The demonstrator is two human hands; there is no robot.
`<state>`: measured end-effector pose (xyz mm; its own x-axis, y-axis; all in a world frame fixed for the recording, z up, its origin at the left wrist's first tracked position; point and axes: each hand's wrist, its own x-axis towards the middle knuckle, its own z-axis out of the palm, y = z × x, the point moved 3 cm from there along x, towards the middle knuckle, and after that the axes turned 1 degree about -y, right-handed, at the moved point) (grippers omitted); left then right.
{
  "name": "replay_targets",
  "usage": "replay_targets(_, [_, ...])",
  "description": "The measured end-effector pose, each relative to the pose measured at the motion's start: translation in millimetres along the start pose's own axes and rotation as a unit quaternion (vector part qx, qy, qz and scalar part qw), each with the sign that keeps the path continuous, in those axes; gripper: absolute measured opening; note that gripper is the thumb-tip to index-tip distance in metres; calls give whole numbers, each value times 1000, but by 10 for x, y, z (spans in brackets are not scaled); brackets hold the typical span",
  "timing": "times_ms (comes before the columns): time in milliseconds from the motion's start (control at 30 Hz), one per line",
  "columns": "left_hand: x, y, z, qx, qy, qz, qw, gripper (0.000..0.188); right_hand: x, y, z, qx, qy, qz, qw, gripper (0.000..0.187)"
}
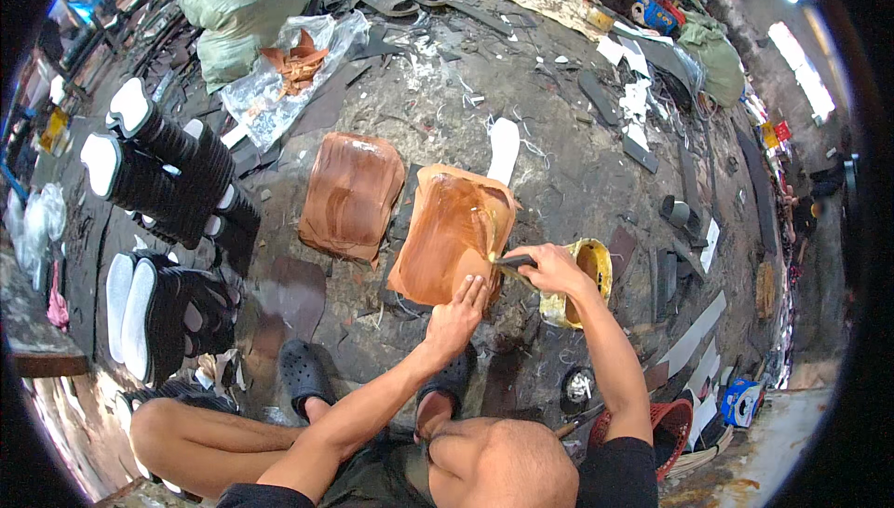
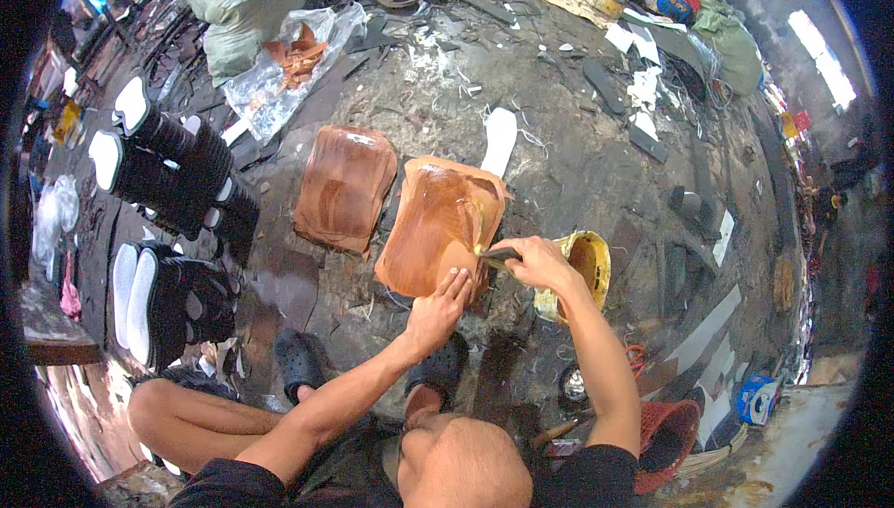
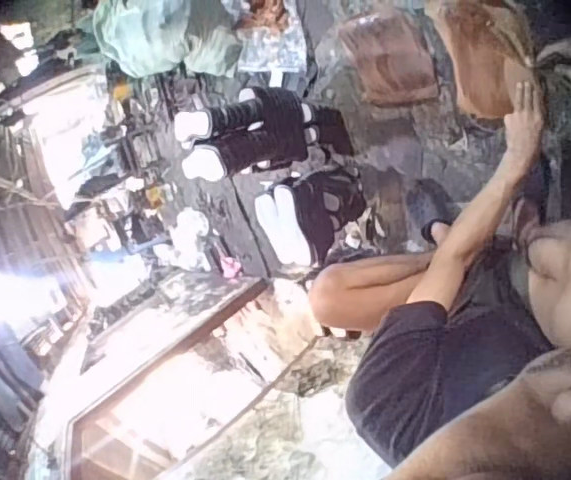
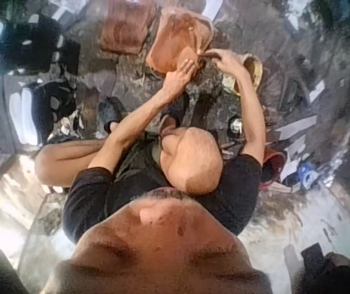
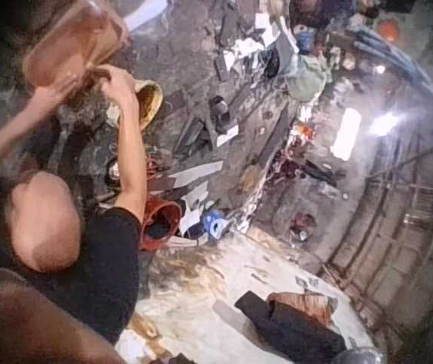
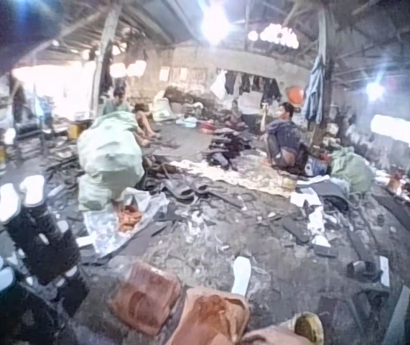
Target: The person cuts brown leather pieces using red-handled scissors, stacks them, then applies glue from a yellow container with a brush to the surfaces of the leather pieces. The person works while sitting on the floor in a cluttered workshop.
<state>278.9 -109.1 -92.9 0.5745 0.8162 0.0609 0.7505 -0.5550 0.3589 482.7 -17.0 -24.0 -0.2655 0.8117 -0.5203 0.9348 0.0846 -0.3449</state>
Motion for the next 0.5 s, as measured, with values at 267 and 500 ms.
replay_targets(267, [212, -128, -223, -62, -13, -11, 998, 74, 291, -765, -145, -128, 153, -65, 978, 35])
replay_targets(500, [121, -41, -206, -164, 9, 3, 986, 78, 1079, -221, -586, -35, 211, -14, 977, 38])
